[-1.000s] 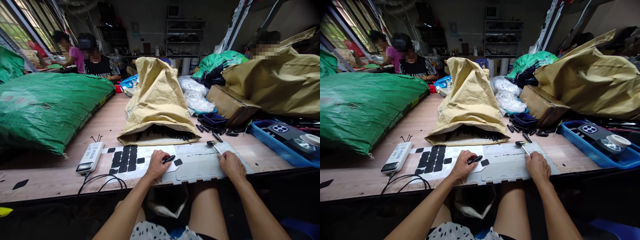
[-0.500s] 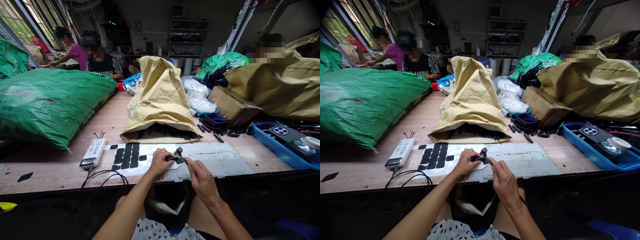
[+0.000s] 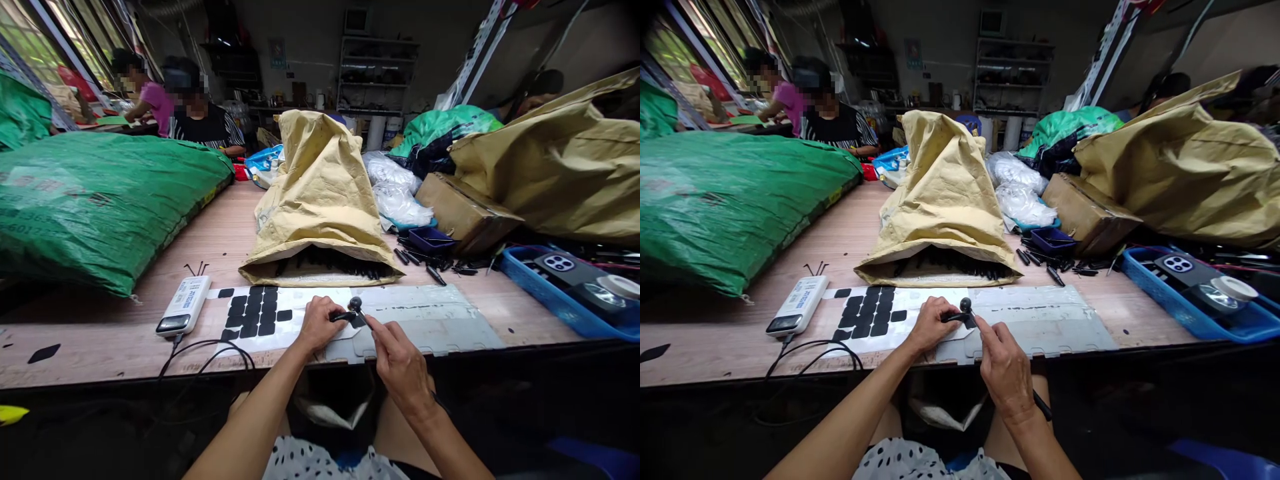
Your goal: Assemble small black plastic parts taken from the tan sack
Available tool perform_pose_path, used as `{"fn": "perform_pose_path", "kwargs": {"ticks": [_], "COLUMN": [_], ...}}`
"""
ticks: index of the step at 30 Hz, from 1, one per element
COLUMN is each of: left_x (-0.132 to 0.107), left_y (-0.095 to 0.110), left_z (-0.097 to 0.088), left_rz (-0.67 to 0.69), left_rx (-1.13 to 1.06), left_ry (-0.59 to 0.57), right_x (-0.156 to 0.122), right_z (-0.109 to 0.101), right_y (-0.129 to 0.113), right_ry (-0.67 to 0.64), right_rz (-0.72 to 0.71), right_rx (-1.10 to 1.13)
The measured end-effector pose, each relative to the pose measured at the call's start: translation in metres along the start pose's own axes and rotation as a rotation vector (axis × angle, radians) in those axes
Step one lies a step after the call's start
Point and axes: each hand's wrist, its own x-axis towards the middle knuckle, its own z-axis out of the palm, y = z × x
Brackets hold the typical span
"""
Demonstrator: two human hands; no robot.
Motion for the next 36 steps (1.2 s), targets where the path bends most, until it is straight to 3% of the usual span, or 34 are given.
{"fn": "perform_pose_path", "kwargs": {"ticks": [3, 6, 9, 14, 17, 19, 21, 25, 28, 31, 36], "left_x": [0.000, -0.001, -0.002, -0.004, -0.004, -0.004, -0.004, -0.004, -0.005, -0.005, -0.006], "left_y": [-0.001, -0.002, -0.003, -0.002, -0.004, -0.005, -0.007, -0.009, -0.009, -0.010, -0.006], "left_z": [0.000, -0.002, -0.004, -0.003, -0.001, 0.000, 0.000, 0.000, 0.001, 0.002, 0.000], "left_rz": [0.003, 0.024, 0.041, 0.058, 0.067, 0.076, 0.090, 0.116, 0.130, 0.150, 0.159], "left_rx": [0.003, -0.018, -0.035, -0.015, 0.003, 0.018, 0.035, 0.063, 0.082, 0.109, 0.110], "left_ry": [-0.006, -0.023, -0.031, -0.037, -0.036, -0.040, -0.048, -0.043, -0.038, -0.040, -0.037], "right_x": [-0.001, 0.007, 0.021, 0.031, 0.032, 0.035, 0.040, 0.054, 0.060, 0.064, 0.066], "right_z": [-0.001, -0.009, -0.020, -0.026, -0.024, -0.021, -0.016, 0.000, 0.014, 0.025, 0.038], "right_y": [0.003, 0.018, 0.055, 0.140, 0.161, 0.152, 0.126, 0.056, 0.022, 0.015, 0.024], "right_ry": [-0.030, 0.069, 0.140, 0.127, 0.143, 0.175, 0.161, -0.096, -0.225, -0.269, -0.268], "right_rz": [0.018, 0.109, 0.190, 0.269, 0.308, 0.279, 0.162, -0.179, -0.255, -0.284, -0.328], "right_rx": [-0.024, -0.073, -0.220, -0.480, -0.535, -0.524, -0.404, 0.010, 0.086, 0.078, 0.088]}}
